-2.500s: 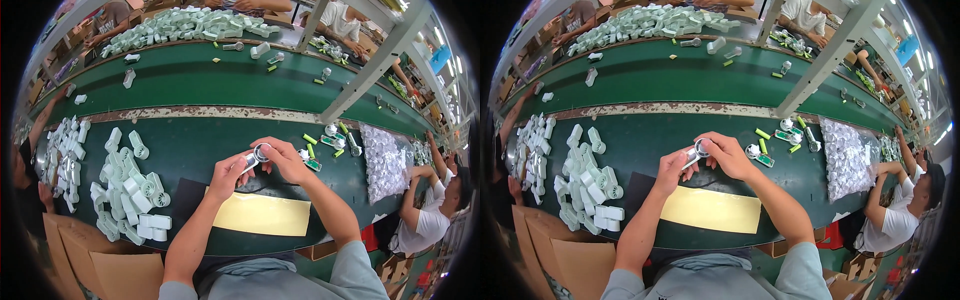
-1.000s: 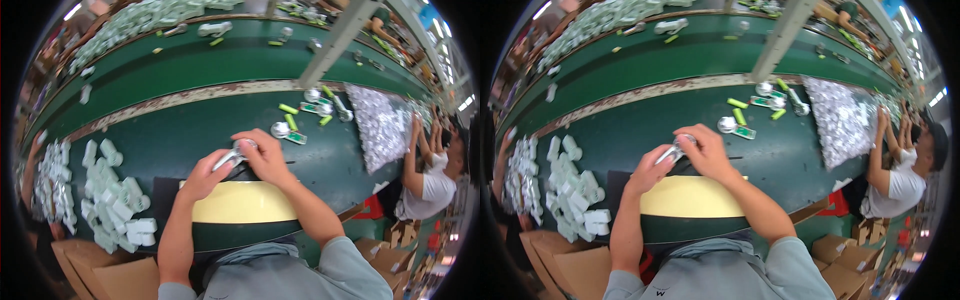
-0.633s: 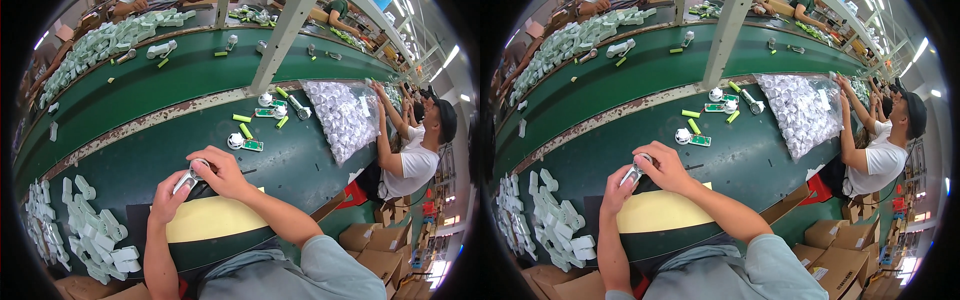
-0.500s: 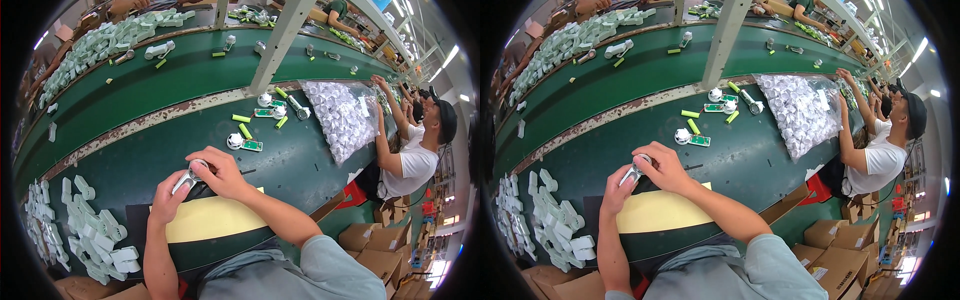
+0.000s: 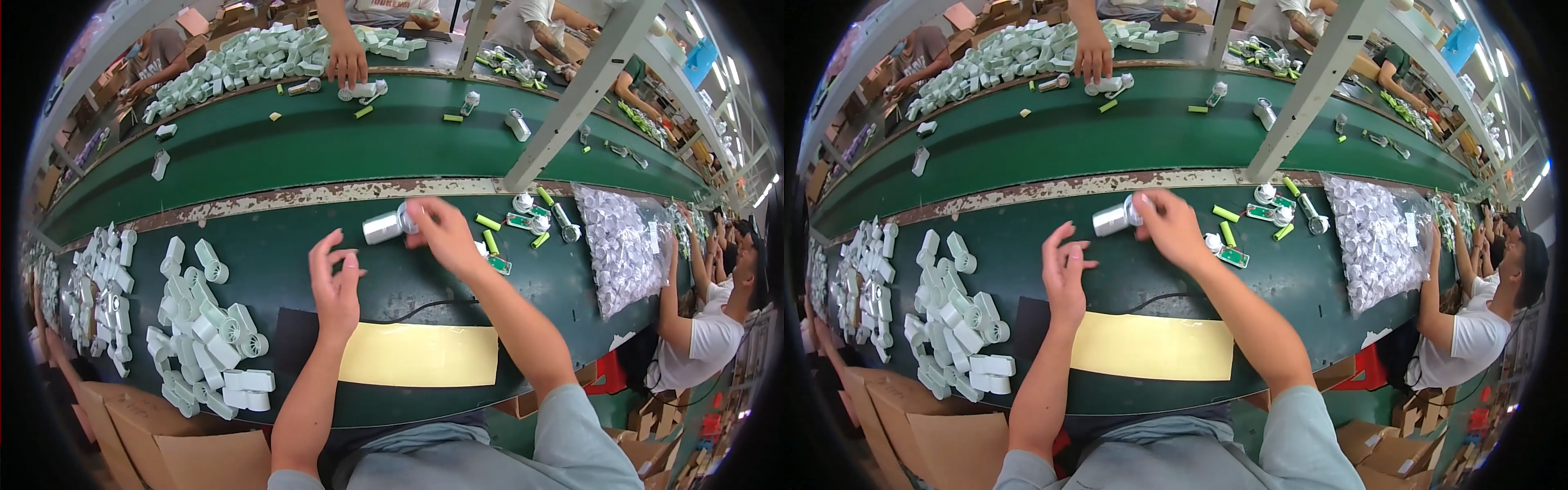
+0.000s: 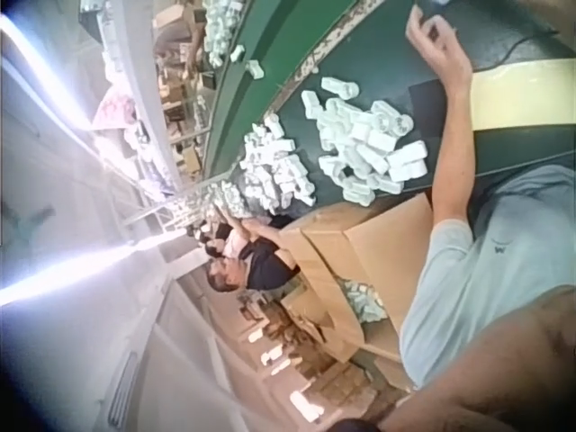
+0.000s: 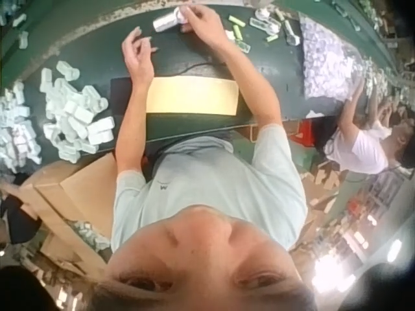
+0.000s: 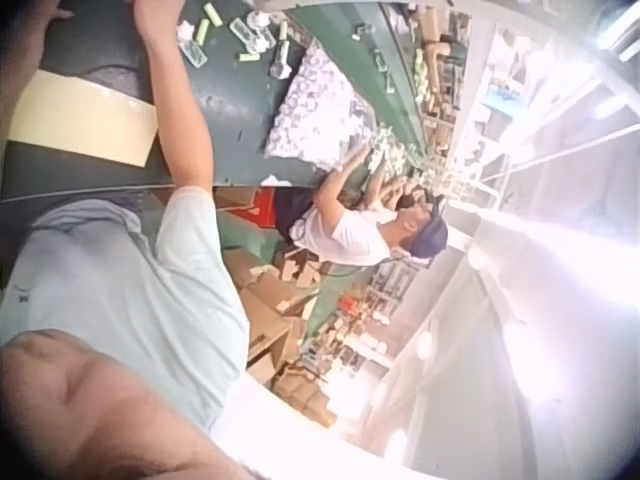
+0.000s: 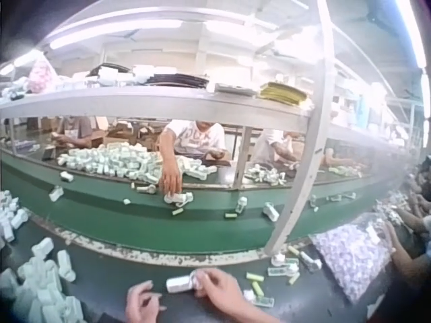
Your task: The person assembles small handheld fans by hand, connecting plastic housings, fan blades, motors, and other plastic components.
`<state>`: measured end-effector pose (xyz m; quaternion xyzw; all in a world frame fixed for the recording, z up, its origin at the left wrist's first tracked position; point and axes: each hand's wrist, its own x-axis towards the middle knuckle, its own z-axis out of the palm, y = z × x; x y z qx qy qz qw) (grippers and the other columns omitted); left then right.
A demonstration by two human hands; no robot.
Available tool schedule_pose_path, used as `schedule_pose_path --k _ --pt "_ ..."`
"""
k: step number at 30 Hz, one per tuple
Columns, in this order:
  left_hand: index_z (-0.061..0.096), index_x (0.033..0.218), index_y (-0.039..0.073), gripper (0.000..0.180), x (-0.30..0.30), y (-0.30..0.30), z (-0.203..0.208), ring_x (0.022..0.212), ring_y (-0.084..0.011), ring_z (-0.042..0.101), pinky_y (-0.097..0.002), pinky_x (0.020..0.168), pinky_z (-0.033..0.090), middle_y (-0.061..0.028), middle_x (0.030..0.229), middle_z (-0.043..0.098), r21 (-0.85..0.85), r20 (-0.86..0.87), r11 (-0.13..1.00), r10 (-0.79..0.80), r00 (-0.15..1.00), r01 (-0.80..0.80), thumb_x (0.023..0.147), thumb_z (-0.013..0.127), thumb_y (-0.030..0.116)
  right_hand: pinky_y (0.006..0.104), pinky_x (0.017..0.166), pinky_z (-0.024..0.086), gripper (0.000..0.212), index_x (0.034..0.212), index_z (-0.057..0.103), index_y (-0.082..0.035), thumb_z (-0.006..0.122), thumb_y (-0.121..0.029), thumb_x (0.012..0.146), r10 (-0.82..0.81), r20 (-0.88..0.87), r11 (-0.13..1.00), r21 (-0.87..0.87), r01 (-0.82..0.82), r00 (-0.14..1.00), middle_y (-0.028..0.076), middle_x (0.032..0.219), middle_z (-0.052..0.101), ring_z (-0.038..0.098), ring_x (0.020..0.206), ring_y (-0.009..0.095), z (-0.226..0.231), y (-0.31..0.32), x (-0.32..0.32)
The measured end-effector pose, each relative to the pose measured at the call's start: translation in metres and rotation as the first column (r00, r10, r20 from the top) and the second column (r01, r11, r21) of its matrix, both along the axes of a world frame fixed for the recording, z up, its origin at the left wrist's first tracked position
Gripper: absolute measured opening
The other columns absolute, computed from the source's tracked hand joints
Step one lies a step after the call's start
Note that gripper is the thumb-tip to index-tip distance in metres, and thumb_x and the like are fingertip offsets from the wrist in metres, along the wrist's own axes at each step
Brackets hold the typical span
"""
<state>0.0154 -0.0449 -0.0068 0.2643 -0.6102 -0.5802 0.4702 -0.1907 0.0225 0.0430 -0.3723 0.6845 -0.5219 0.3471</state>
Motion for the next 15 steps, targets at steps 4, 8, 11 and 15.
schedule_pose_path --k 4,8,11,15 --pt "0.056 0.136 0.001 0.036 -0.002 0.005 0.01 0.111 -0.0187 0.06 -0.0294 0.082 0.057 -0.0126 0.139 0.048 -0.106 -0.006 0.991 0.076 0.997 -0.076 0.101 0.059 0.006 0.0333 0.077 0.059 0.042 0.124 0.065 0.005 0.056 -0.033 0.106 -0.034 0.23 0.993 -0.098 0.058 0.973 0.012 0.103 0.07 0.073 0.084 0.021 -0.029 -0.075 -0.018" --pt "0.057 0.134 0.003 0.035 0.002 0.009 0.023 0.111 -0.0192 0.06 -0.0294 0.084 0.054 -0.0122 0.137 0.05 -0.155 0.039 0.985 0.087 0.995 -0.08 0.1 0.06 0.005 0.0427 0.08 0.057 0.03 0.092 0.079 -0.002 0.066 -0.029 0.094 0.078 -0.377 0.995 -0.03 -0.096 0.923 0.02 0.091 0.074 0.073 0.082 0.034 -0.019 -0.087 -0.017" --pt "0.059 0.131 0.002 0.032 0.001 0.015 0.041 0.112 -0.0194 0.06 -0.0299 0.084 0.054 -0.0122 0.135 0.052 -0.157 0.023 0.987 0.034 0.999 -0.03 0.099 0.06 0.005 0.0436 0.08 0.057 0.024 0.092 0.078 -0.003 0.068 -0.024 0.089 -0.113 -0.56 0.969 -0.245 -0.035 0.821 0.021 0.092 0.074 0.072 0.085 0.036 -0.022 -0.105 -0.059" --pt "0.06 0.13 0.002 0.032 0.008 0.011 0.068 0.115 -0.0225 0.059 -0.032 0.088 0.053 -0.0142 0.135 0.054 -0.227 0.128 0.974 0.034 0.991 -0.004 0.098 0.061 0.006 0.0491 0.096 0.053 0.026 0.108 0.072 -0.004 0.065 -0.02 0.089 -0.276 -0.684 0.961 -0.184 0.207 0.675 0.023 0.117 0.064 0.064 0.108 0.041 -0.047 -0.136 -0.147"
